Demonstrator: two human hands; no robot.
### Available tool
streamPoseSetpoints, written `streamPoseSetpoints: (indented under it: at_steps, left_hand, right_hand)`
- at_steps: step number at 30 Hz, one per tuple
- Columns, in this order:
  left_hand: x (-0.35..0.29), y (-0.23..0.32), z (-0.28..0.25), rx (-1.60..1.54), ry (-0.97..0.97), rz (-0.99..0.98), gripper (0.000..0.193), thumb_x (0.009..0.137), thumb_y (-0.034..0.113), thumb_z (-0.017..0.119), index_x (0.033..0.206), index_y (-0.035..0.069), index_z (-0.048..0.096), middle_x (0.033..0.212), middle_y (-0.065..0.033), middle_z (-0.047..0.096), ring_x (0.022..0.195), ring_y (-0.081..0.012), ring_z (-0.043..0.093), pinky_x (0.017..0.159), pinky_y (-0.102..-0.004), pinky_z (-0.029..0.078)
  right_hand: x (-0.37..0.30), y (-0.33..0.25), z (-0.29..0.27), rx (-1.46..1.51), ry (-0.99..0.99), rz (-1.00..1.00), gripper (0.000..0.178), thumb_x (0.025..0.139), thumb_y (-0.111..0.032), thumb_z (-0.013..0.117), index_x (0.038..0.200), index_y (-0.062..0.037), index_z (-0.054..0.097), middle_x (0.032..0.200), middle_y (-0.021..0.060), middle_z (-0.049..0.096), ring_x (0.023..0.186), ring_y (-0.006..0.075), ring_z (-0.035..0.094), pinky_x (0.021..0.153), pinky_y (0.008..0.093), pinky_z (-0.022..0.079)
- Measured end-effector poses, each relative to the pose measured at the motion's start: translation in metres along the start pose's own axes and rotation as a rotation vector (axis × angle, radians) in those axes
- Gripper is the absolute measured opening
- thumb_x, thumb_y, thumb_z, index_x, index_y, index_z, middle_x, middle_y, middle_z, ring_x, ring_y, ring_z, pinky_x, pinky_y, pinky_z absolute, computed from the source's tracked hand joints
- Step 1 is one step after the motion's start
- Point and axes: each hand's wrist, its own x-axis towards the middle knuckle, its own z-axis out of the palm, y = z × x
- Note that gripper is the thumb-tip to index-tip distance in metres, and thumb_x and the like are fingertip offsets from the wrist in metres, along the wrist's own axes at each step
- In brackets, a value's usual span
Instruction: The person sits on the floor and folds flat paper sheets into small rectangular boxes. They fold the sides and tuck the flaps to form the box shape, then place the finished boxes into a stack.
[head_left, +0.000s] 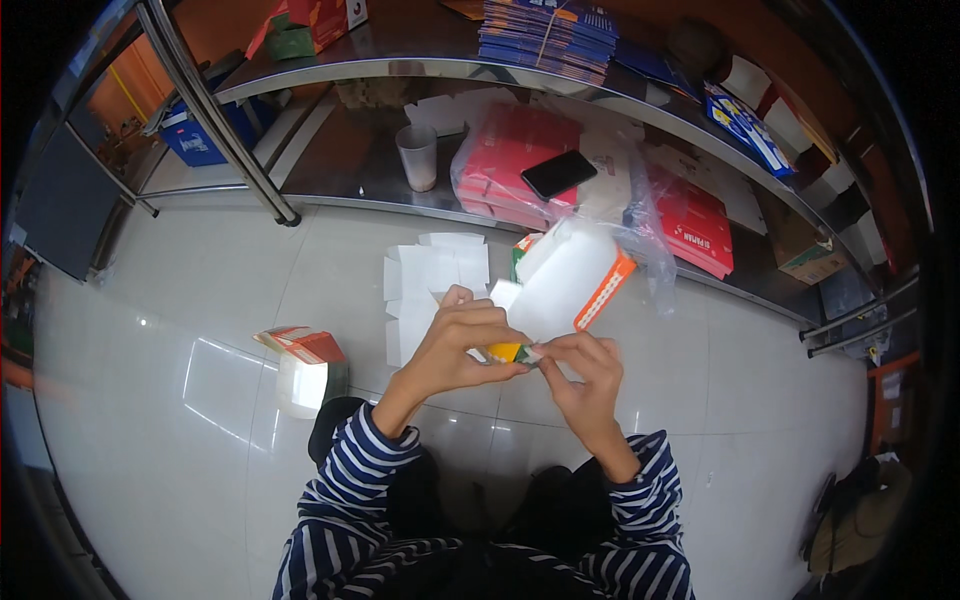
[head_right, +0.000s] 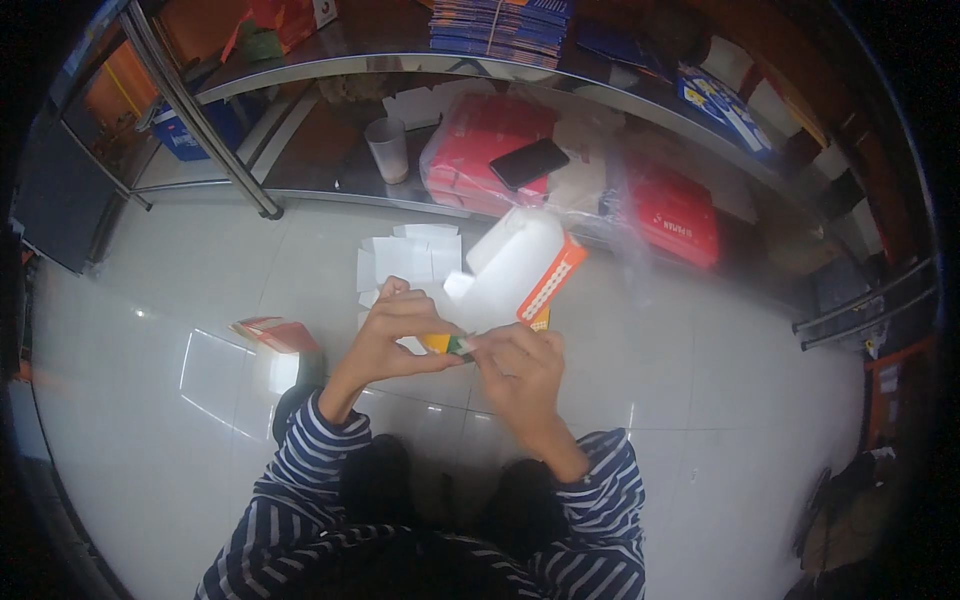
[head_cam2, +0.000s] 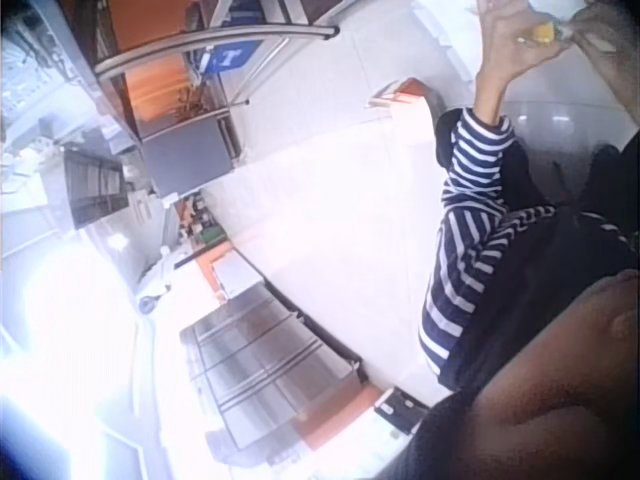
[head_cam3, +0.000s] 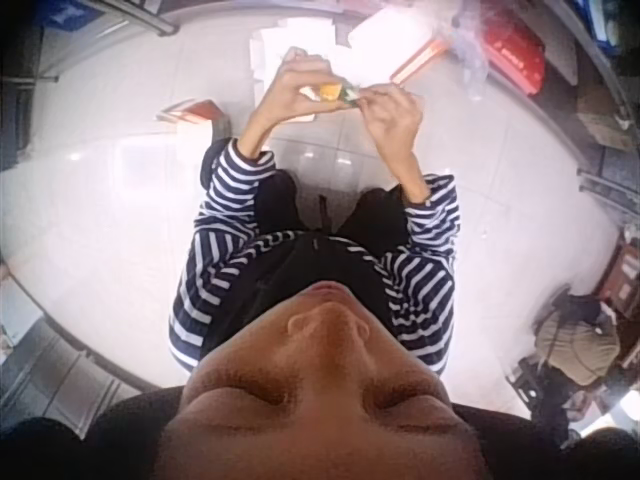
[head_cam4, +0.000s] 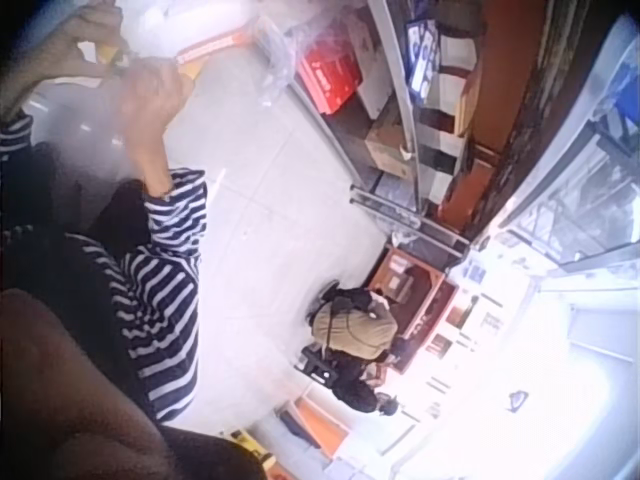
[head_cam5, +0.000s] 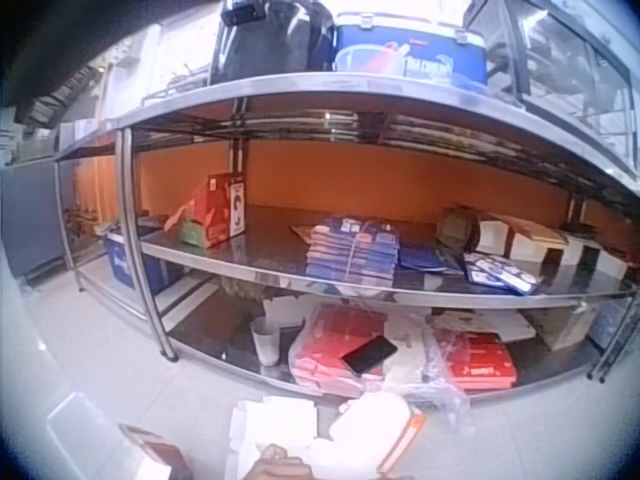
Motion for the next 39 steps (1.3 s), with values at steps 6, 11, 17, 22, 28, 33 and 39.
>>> streamPoseSetpoints:
  at_steps: [6,11,17,22,28,33,39]
  left_hand:
    - [-0.002,0.0,0.001,-0.071,-0.141,0.019,0.022,0.065,0.021,0.077,0.083,0.011,0.068,0.073,0.0022,0.056,0.079,-0.0149,0.048,0.079,-0.0351,0.025]
    - [-0.002,-0.002,0.003,0.084,-0.038,-0.039,0.047,0.067,0.024,0.077,0.108,0.009,0.058,0.095,-0.0068,0.056,0.097,-0.0201,0.05,0.092,-0.0388,0.023]
    - [0.001,-0.022,-0.011,-0.362,0.263,-0.718,0.059,0.075,0.027,0.073,0.119,0.0,0.045,0.114,-0.0127,0.054,0.111,-0.022,0.049,0.094,-0.0318,0.04]
    - [-0.003,-0.02,-0.009,-0.721,0.2,-0.635,0.04,0.077,0.02,0.071,0.108,0.0,0.055,0.098,-0.009,0.062,0.092,-0.0181,0.058,0.084,-0.0271,0.045]
    - [-0.002,-0.004,0.016,-0.358,-0.007,-0.413,0.034,0.076,0.015,0.07,0.104,0.0,0.06,0.094,-0.0115,0.061,0.085,-0.0204,0.059,0.077,-0.0274,0.046]
    - [0.0,-0.001,0.016,-0.184,0.078,-0.333,0.026,0.077,0.009,0.066,0.102,0.002,0.064,0.087,-0.0099,0.06,0.078,-0.0203,0.059,0.071,-0.0264,0.046]
    - [-0.004,0.001,0.021,0.12,0.134,0.121,0.017,0.07,0.007,0.069,0.088,0.006,0.067,0.081,-0.0037,0.06,0.068,-0.0185,0.059,0.06,-0.0268,0.048]
  right_hand:
    - [0.008,0.018,-0.011,0.485,-0.393,0.373,0.012,0.071,-0.003,0.072,0.082,-0.0019,0.068,0.079,0.003,0.061,0.07,0.0107,0.055,0.063,0.0243,0.043]
    - [0.007,0.023,-0.01,0.561,-0.296,0.369,0.011,0.074,-0.003,0.07,0.084,-0.0022,0.066,0.084,0.0026,0.061,0.073,0.0094,0.054,0.066,0.0236,0.042]
    - [0.014,0.029,-0.025,1.082,-0.173,0.597,0.012,0.083,-0.006,0.056,0.095,-0.0042,0.054,0.093,0.0028,0.059,0.087,0.0115,0.051,0.083,0.0272,0.035]
    - [0.02,0.029,-0.029,0.908,-0.022,0.579,0.023,0.081,-0.008,0.057,0.103,-0.0024,0.055,0.105,0.0067,0.058,0.097,0.0143,0.051,0.092,0.028,0.032]
    - [0.01,0.017,-0.002,0.479,-0.183,0.409,0.025,0.081,-0.008,0.061,0.105,0.001,0.058,0.099,0.0071,0.061,0.091,0.0132,0.055,0.083,0.0284,0.042]
    - [0.004,0.021,0.004,0.815,-0.006,0.698,0.019,0.083,-0.002,0.059,0.1,0.0034,0.059,0.092,0.0055,0.062,0.087,0.0114,0.058,0.077,0.0225,0.045]
    - [0.007,0.024,0.0,0.468,-0.128,0.399,0.023,0.077,-0.001,0.059,0.099,0.0015,0.064,0.086,0.007,0.061,0.082,0.0147,0.058,0.075,0.026,0.045]
